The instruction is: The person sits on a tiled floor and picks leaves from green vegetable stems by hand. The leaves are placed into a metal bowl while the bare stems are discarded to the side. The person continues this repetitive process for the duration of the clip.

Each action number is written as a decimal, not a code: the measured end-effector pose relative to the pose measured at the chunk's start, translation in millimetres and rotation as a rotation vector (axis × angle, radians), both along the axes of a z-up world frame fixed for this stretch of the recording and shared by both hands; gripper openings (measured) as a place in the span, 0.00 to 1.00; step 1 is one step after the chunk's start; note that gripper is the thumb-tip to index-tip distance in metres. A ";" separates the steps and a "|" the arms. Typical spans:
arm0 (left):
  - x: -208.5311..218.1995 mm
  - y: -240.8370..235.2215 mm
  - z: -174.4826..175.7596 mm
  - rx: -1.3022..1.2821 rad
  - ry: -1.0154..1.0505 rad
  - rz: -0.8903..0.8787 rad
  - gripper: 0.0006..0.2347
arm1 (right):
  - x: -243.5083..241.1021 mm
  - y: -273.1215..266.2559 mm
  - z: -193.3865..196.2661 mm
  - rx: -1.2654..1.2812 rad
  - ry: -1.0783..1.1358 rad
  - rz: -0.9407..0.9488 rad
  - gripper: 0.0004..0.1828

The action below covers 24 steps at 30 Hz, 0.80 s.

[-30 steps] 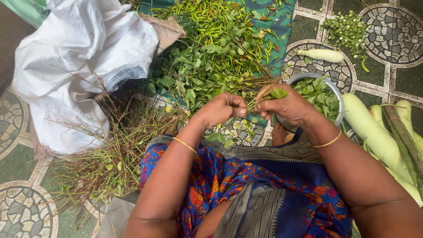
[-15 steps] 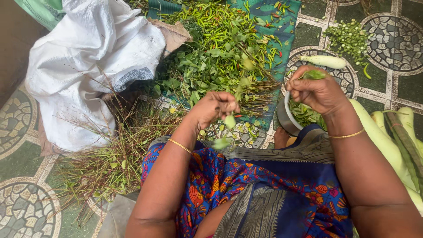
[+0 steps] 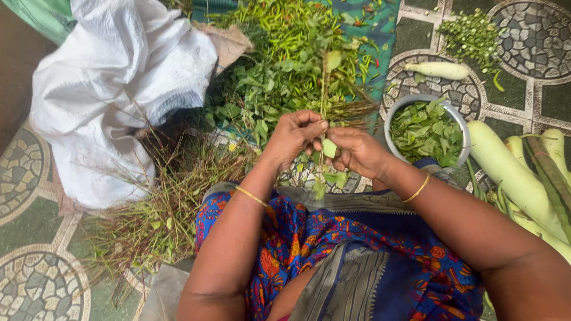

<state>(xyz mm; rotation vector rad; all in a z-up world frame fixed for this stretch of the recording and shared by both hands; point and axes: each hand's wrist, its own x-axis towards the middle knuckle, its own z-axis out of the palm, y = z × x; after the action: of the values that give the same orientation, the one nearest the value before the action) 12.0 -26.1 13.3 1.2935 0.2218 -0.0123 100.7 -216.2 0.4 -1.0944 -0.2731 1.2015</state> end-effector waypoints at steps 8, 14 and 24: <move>-0.1 -0.6 -3.5 0.502 -0.076 0.163 0.06 | -17.5 13.3 -7.1 -0.031 -0.412 -0.018 0.08; -2.7 -5.8 -17.4 0.588 -0.142 0.186 0.04 | -10.4 9.6 -13.3 -0.097 -0.525 0.042 0.07; -3.0 46.6 -1.6 0.229 -0.043 0.186 0.06 | 5.8 -30.9 46.3 -0.154 -0.368 0.030 0.08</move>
<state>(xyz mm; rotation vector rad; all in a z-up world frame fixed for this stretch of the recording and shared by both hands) 9.0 20.6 11.7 1.4945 0.3129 0.2046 106.5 -247.1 46.6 -1.4510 -0.4868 1.0543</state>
